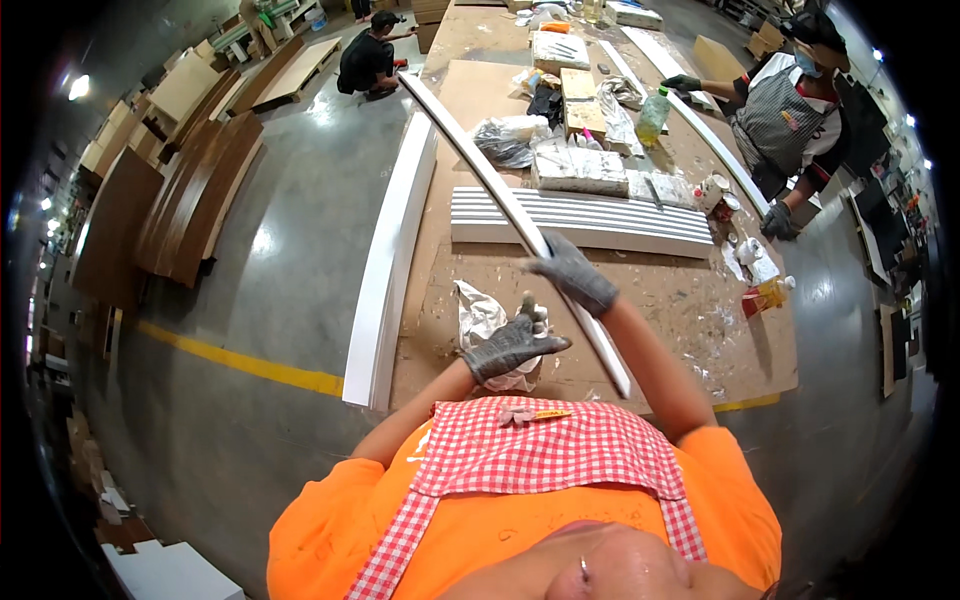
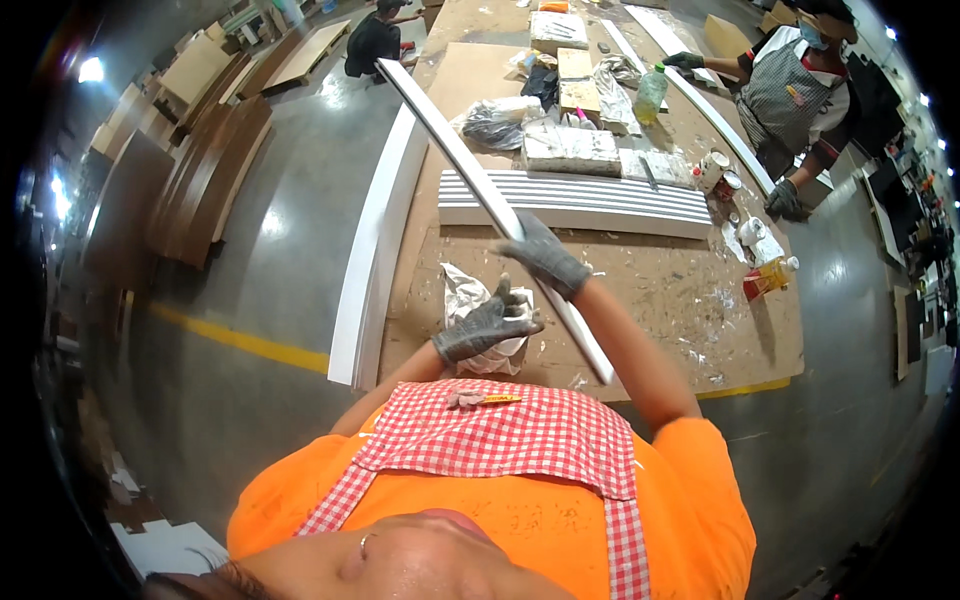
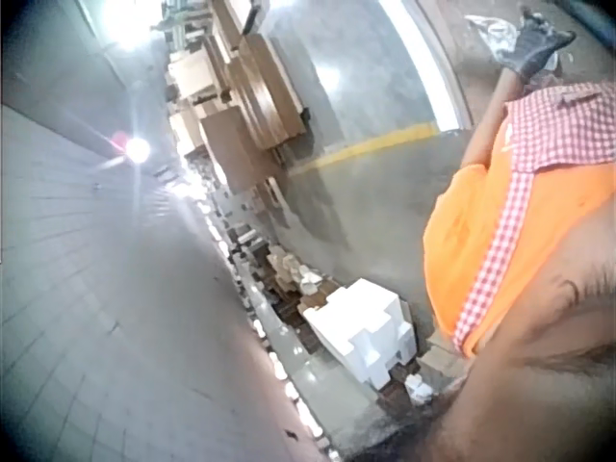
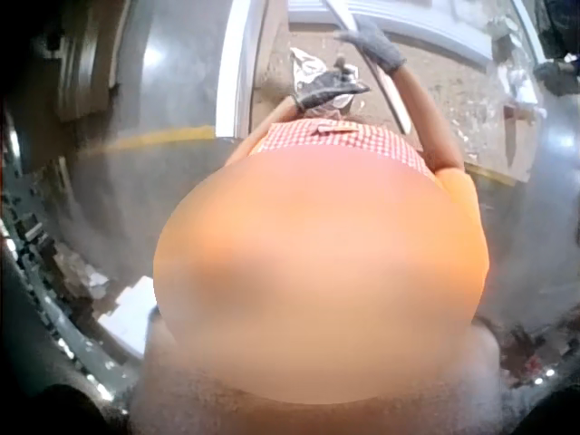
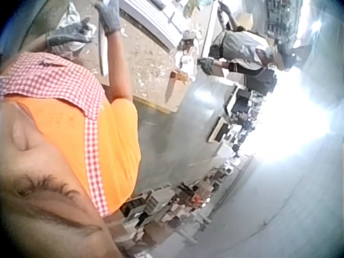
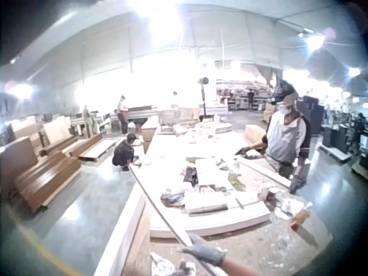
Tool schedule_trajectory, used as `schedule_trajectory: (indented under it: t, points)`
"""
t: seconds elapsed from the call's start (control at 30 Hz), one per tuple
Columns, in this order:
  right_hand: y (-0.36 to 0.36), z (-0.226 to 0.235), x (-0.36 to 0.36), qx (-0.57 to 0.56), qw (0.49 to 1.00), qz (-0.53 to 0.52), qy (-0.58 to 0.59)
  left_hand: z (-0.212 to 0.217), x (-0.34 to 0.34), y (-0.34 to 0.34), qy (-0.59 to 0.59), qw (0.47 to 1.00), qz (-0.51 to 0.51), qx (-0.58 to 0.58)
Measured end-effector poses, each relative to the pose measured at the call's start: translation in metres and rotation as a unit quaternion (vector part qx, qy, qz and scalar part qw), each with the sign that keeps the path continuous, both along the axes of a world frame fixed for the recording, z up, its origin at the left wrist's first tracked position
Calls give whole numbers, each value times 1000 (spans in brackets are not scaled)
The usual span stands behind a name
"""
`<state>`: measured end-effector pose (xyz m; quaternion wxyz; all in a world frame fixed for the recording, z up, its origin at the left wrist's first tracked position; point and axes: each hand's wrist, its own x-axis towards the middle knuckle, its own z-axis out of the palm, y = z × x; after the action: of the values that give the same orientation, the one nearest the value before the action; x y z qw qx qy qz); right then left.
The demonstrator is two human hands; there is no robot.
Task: The person wipes long white wooden planks with a white cloth on a workbench. They handle the planks one at a time, wiping the surface and edges, then placing them back on the table or stacking them.
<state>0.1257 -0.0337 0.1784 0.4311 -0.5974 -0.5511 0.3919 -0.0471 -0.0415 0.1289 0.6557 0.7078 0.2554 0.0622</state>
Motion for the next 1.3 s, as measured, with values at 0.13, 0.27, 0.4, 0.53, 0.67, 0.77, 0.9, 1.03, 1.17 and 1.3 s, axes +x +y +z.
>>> schedule_trajectory:
  t: [0.13, 0.27, 0.4, 0.53, 0.67, 0.77, 0.9, 1.03, 1.17, 1.3]
  points:
    - [72, 19, -6, 118, 988, -54, -88, 23, 49, 16, -244, 944, 207, -80]
    - [123, 24, -28, 188, 970, -125, -92, -37, 44, 111, -205, 901, 359, 131]
    - [132, 50, -47, 99, 978, -176, -48, 26, 11, 124, -154, 927, 337, 52]
    - [117, 41, -78, 100, 970, -219, 48, 57, -21, 120, -73, 900, 307, 300]
    - [99, 31, -85, 119, 981, -100, 115, 75, -63, 108, -55, 873, 253, 414]
    - [105, 14, -88, 239, 963, 1, 123, 82, -95, 102, 43, 884, 229, 405]
    - [102, 13, -106, 150, 982, 29, 109, 87, -129, 97, 85, 856, 214, 462]
    - [104, -7, -140, 71, 980, 22, 185, 70, -155, 94, 131, 846, 235, 460]
    - [124, -53, -158, 29, 987, 49, 149, 62, -165, 93, 178, 804, 218, 524]
    - [111, -31, -161, -27, 984, 123, 126, 41, -191, 86, 197, 806, 244, 502]
